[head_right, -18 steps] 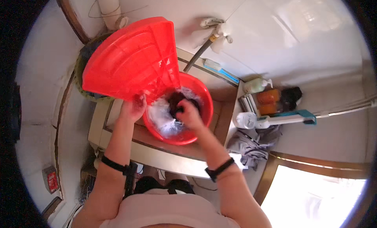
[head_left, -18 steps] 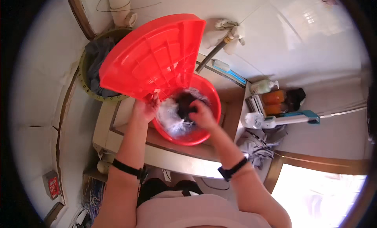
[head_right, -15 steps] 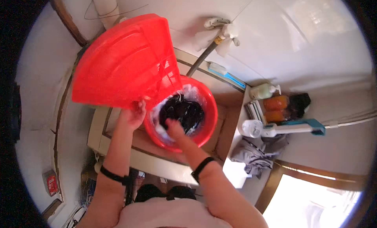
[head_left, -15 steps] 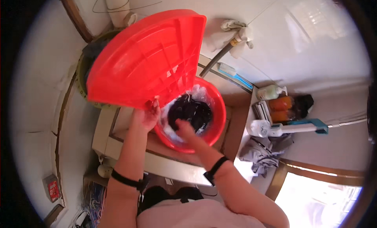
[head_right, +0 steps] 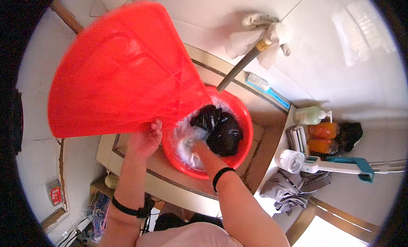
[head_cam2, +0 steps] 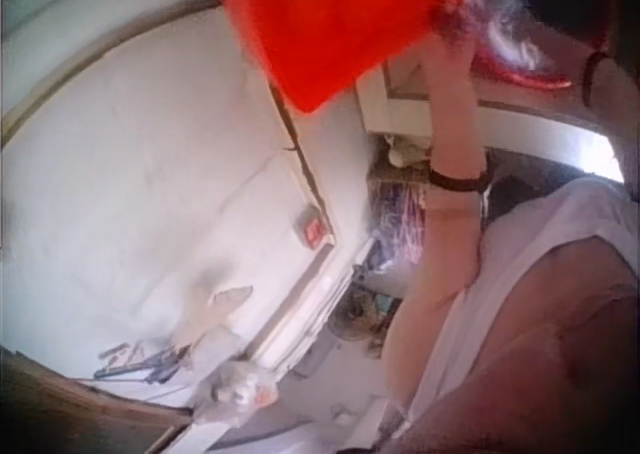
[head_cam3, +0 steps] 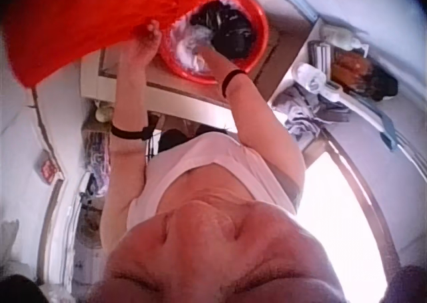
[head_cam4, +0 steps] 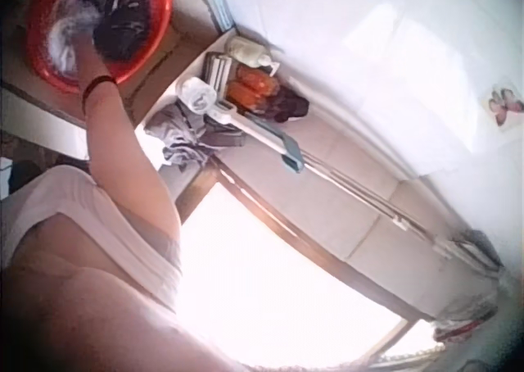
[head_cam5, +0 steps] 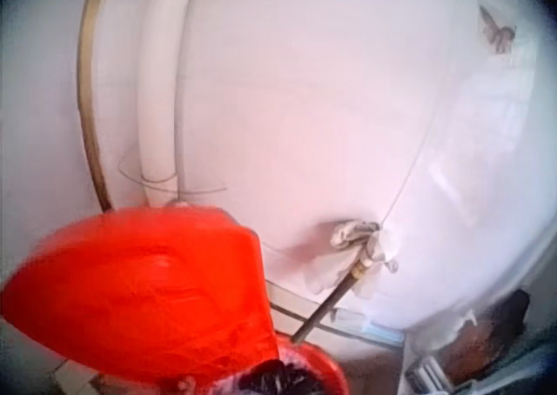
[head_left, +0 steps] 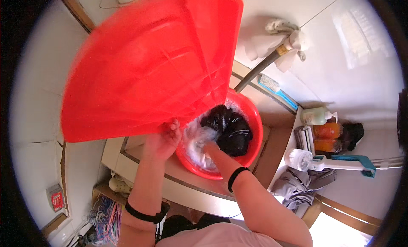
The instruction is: Washing a piece of black clothing by hand using a red washboard and soapy water in a sink.
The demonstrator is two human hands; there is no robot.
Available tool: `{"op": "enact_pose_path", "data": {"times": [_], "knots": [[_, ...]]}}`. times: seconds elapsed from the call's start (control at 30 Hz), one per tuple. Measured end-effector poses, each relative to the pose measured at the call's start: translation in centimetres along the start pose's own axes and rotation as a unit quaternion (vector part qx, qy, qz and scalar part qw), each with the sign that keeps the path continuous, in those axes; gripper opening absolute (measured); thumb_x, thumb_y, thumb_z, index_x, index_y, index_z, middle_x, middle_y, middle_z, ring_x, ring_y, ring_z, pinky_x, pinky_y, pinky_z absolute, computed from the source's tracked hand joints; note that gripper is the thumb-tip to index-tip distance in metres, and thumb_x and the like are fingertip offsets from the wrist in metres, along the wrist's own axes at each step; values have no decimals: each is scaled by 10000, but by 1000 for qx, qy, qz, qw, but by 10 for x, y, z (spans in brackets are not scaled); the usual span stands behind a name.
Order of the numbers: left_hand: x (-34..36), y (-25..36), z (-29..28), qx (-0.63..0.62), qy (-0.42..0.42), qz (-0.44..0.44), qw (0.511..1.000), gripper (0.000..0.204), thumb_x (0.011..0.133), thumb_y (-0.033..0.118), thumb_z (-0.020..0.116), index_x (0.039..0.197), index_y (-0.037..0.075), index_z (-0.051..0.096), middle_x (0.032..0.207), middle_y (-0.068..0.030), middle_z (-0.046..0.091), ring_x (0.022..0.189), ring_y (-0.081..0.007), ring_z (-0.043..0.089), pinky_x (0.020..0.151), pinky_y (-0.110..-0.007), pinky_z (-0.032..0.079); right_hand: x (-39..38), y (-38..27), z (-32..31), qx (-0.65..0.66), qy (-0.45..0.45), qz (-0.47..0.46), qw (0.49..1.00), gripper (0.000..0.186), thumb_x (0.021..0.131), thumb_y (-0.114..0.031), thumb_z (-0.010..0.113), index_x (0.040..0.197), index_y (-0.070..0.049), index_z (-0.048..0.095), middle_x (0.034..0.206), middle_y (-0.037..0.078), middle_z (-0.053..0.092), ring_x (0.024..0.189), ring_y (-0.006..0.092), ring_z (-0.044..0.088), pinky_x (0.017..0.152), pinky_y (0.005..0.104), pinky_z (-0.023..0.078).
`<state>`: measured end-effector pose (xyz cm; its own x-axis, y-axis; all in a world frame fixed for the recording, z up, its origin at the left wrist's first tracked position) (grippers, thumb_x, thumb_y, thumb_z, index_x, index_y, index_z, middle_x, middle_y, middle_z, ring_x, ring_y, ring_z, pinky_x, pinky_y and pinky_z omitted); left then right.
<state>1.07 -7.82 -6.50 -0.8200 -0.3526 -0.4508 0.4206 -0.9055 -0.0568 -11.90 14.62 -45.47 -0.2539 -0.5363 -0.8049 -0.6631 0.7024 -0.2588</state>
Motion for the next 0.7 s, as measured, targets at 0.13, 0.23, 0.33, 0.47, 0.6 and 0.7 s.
{"op": "enact_pose_path", "data": {"times": [0.13,0.23,0.33,0.47,0.6,0.7], "knots": [[-21,31,-12,4,8,19,1000,387,934,346,534,1078,-8,602,926,-155,651,827,-253,651,735,-372,567,-100,-91,-109,-73,69,-140,985,468,783,-133,619,1249,-101,590,1129,147,653,1047,298,618,901,386,475],[2,18,-7,-9,-9,-29,1000,367,932,333,535,1050,-5,615,893,-140,664,821,-250,654,713,-372,573,-171,-60,-187,398,215,-146,880,352,738,-68,625,1090,-57,611,940,61,649,883,188,611,783,313,493],[-1,30,-11,-1,-4,-18,1000,344,934,317,528,1028,-1,620,887,-131,673,794,-245,659,710,-372,575,-309,-135,-287,477,292,-190,807,259,738,-15,602,993,-57,590,827,18,582,782,123,561,694,273,482],[12,13,9,65,36,1,997,278,918,335,589,918,62,640,799,-69,674,702,-174,652,625,-315,552,-426,-146,-367,579,356,-219,700,207,781,36,586,959,-67,561,822,26,585,749,119,549,661,269,461],[11,26,4,69,50,-22,996,297,913,344,582,923,55,644,825,-80,682,712,-183,655,646,-323,563,-489,-163,-396,665,391,-282,571,217,797,37,557,997,-46,540,849,50,593,777,166,589,741,296,498],[9,30,2,72,38,-23,996,300,906,349,587,926,55,647,846,-83,689,704,-182,653,648,-323,562,-478,-147,-385,665,384,-319,555,335,793,-41,536,1128,-35,523,980,94,580,906,212,586,848,356,491]]}}
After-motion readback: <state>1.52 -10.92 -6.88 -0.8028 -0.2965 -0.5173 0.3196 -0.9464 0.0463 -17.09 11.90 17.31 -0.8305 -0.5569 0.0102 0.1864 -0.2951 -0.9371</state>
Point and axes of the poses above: each hand's wrist, its own x-axis towards the middle knuckle, its own z-axis out of the palm, y = z × x, the point moved 1 cm from there along x, towards the middle knuckle
